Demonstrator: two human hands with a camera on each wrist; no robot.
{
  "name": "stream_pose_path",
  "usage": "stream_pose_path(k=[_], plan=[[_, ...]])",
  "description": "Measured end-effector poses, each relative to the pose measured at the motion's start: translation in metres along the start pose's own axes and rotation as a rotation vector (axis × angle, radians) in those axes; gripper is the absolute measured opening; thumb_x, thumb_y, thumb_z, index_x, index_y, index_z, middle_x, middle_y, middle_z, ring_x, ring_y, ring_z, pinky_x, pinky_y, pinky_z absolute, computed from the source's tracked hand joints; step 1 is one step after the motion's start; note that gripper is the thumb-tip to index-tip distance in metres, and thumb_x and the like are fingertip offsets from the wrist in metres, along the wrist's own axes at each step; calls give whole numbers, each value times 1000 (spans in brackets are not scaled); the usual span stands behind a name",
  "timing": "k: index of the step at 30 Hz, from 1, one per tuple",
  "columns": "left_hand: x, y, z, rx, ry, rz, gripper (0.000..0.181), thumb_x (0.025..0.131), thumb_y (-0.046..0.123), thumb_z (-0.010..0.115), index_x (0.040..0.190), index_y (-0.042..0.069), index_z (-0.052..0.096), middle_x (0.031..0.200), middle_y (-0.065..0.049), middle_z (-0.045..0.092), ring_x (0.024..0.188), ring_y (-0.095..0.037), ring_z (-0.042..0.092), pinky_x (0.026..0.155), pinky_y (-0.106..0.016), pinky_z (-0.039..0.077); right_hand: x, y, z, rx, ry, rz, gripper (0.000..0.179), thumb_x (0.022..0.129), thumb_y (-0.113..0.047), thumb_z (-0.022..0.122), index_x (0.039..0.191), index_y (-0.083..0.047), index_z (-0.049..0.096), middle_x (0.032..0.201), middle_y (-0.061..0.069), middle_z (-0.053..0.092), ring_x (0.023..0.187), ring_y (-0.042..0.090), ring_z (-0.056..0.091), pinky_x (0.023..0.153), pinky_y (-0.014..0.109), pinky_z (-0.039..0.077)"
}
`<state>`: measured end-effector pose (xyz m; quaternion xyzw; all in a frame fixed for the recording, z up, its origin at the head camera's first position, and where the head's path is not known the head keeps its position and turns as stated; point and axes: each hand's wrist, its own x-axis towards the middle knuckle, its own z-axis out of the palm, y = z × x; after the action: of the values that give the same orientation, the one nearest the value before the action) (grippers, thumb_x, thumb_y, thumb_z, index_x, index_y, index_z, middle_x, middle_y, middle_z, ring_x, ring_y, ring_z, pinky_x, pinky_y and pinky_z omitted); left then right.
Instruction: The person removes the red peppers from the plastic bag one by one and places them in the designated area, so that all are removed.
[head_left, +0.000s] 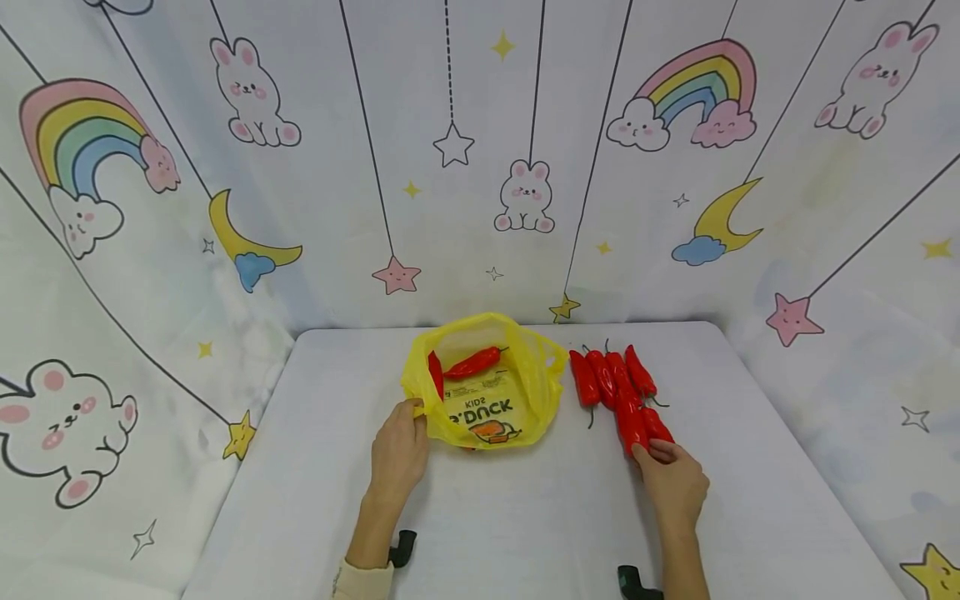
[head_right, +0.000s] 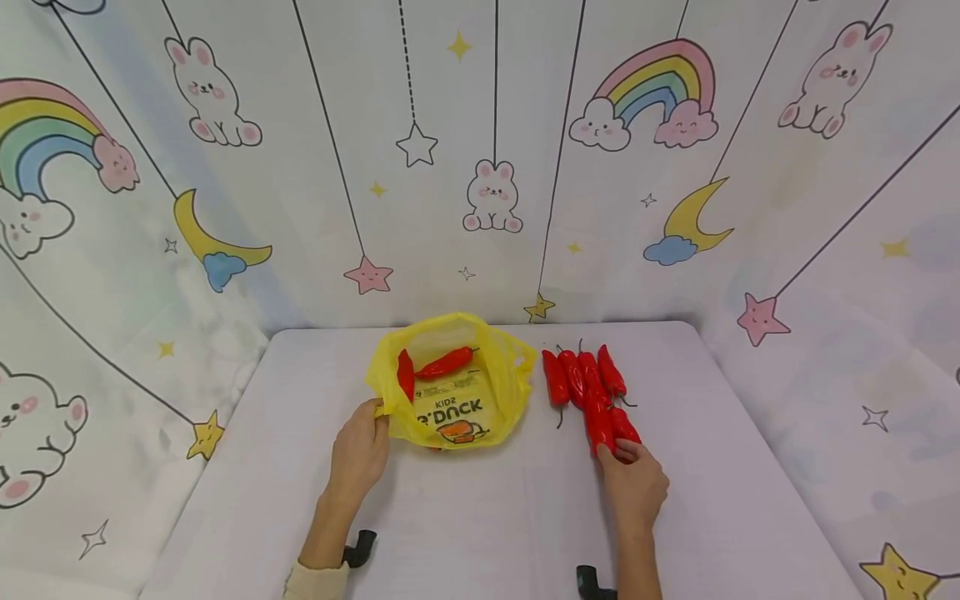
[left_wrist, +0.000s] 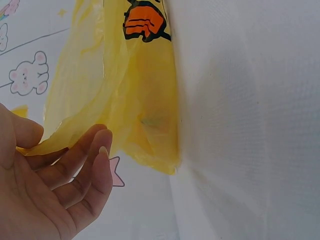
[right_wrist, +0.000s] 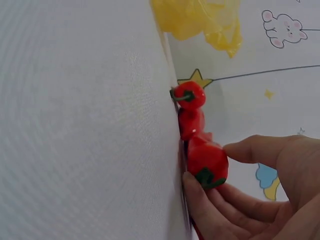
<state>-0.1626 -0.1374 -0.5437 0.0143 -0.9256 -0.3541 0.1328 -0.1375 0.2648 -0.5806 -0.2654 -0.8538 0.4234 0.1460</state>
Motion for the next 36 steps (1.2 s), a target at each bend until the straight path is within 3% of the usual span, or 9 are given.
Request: stream_pose_path(k=[5, 14, 23, 36], plan=[[0, -1, 1, -5, -1, -1, 32, 109, 18, 49, 130, -2, 64, 129, -15, 67, 104, -28, 69, 89, -47, 59, -1, 0, 0, -40, 4, -18, 46, 92, -35, 79, 120, 1, 73, 108, 24, 75, 97, 41, 69, 62, 30, 58], [1, -3, 2, -6, 7, 3, 33, 109, 18, 49, 129, -3, 64, 127, -14, 68, 97, -26, 67, 87, -46, 59, 0, -2, -3, -103, 32, -30, 42, 92, -34, 78, 115, 1, 75, 101, 23, 77, 90, 39, 71, 61, 30, 48], [1, -3, 1, -11, 10, 3, 33, 109, 19, 48, 129, -2, 64, 127, -14, 68, 99, -26, 68, 86, -46, 59, 1, -11, -16, -166, 6, -7, 42, 93, -36, 75, 113, 1, 74, 95, 21, 77, 79, 37, 70, 52, 31, 44], [2, -3, 2, 4, 1, -2, 33, 110, 20, 48, 129, -2, 64, 124, -13, 68, 90, -24, 64, 83, -44, 59, -1, -32, -18, -73, 28, -69, 41, 95, -37, 75, 118, -2, 75, 104, 21, 77, 87, 36, 73, 56, 23, 50]])
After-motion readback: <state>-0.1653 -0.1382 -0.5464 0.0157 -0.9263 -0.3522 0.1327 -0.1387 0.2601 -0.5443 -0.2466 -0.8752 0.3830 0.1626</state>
